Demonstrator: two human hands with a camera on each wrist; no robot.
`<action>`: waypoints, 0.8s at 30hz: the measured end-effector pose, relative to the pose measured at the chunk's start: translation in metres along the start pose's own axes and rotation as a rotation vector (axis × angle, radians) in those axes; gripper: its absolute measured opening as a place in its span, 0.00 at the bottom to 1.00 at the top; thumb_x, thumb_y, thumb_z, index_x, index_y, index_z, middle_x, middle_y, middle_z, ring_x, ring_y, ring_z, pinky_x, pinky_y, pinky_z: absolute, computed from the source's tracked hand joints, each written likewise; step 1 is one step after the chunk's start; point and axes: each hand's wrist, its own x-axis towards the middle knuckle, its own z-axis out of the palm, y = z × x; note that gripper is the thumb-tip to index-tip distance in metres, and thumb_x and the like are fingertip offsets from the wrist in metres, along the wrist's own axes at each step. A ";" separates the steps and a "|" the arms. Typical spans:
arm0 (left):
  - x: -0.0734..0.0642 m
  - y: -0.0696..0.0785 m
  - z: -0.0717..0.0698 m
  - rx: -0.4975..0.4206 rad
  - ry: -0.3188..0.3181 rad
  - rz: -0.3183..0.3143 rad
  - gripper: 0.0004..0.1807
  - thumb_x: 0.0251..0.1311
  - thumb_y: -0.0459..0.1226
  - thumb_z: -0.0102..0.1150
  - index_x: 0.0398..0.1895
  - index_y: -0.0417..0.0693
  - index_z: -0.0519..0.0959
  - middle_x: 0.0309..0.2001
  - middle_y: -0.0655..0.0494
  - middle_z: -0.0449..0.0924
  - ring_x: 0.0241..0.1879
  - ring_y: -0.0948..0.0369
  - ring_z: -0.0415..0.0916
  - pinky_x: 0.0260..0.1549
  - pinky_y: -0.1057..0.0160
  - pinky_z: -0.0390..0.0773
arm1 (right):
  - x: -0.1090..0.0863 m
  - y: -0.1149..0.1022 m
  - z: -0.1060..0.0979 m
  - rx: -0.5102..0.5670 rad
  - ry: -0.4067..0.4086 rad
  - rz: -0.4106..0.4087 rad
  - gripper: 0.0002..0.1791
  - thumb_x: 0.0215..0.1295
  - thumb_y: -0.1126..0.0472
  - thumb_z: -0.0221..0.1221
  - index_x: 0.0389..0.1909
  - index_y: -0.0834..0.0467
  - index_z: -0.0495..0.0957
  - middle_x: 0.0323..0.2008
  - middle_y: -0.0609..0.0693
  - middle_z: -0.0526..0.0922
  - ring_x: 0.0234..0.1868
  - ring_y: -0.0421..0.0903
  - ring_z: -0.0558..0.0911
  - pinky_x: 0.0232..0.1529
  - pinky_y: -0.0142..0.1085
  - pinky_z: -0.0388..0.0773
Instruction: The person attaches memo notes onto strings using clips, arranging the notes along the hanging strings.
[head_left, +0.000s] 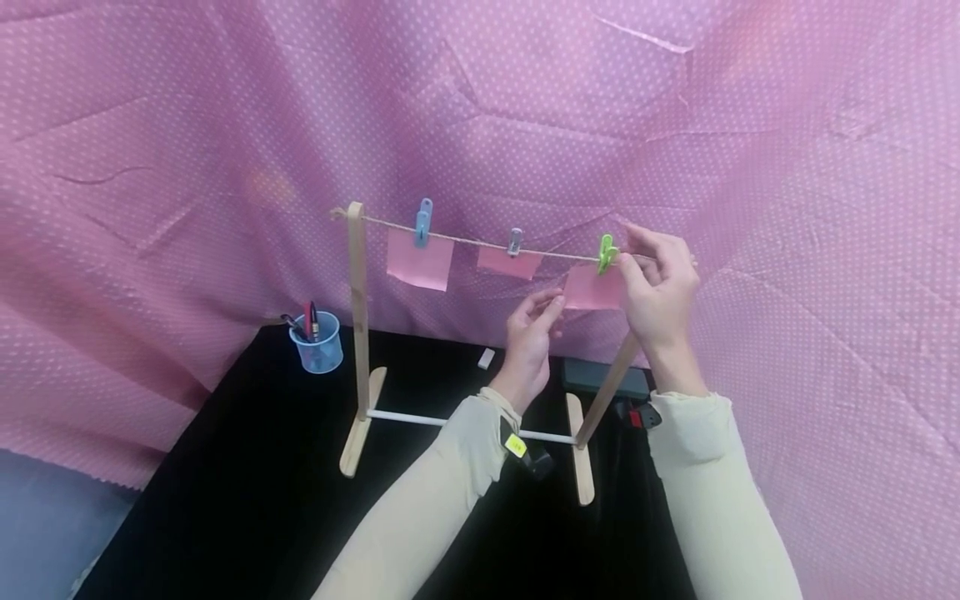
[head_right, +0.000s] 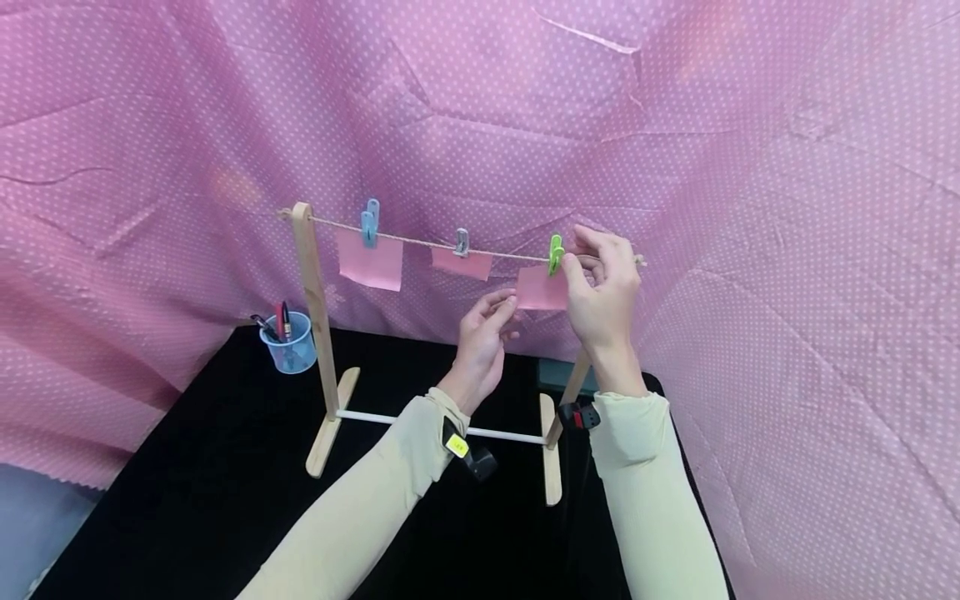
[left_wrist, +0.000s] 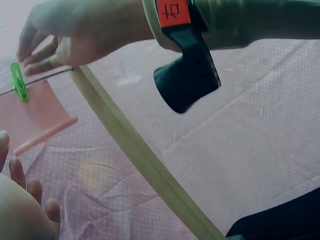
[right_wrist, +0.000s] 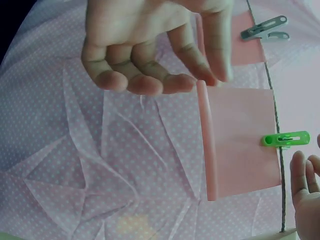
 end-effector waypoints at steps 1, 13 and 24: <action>0.000 -0.002 -0.003 0.011 0.004 0.000 0.05 0.66 0.33 0.63 0.43 0.48 0.83 0.34 0.63 0.79 0.35 0.66 0.74 0.36 0.66 0.72 | -0.002 0.001 0.000 0.023 0.019 -0.012 0.19 0.63 0.79 0.56 0.55 0.74 0.77 0.47 0.43 0.74 0.51 0.45 0.79 0.56 0.30 0.78; -0.025 -0.041 -0.093 0.130 0.093 -0.038 0.06 0.65 0.30 0.62 0.43 0.40 0.84 0.31 0.63 0.80 0.30 0.66 0.75 0.30 0.69 0.74 | -0.106 0.044 -0.035 0.097 0.171 -0.039 0.14 0.57 0.84 0.57 0.46 0.81 0.76 0.39 0.46 0.85 0.39 0.38 0.84 0.45 0.26 0.81; -0.114 -0.060 -0.273 0.744 0.206 -0.133 0.11 0.66 0.34 0.61 0.46 0.35 0.82 0.40 0.46 0.84 0.34 0.60 0.78 0.33 0.65 0.77 | -0.331 0.124 -0.075 0.007 0.025 0.756 0.12 0.65 0.71 0.62 0.46 0.75 0.80 0.32 0.40 0.88 0.30 0.35 0.86 0.33 0.28 0.82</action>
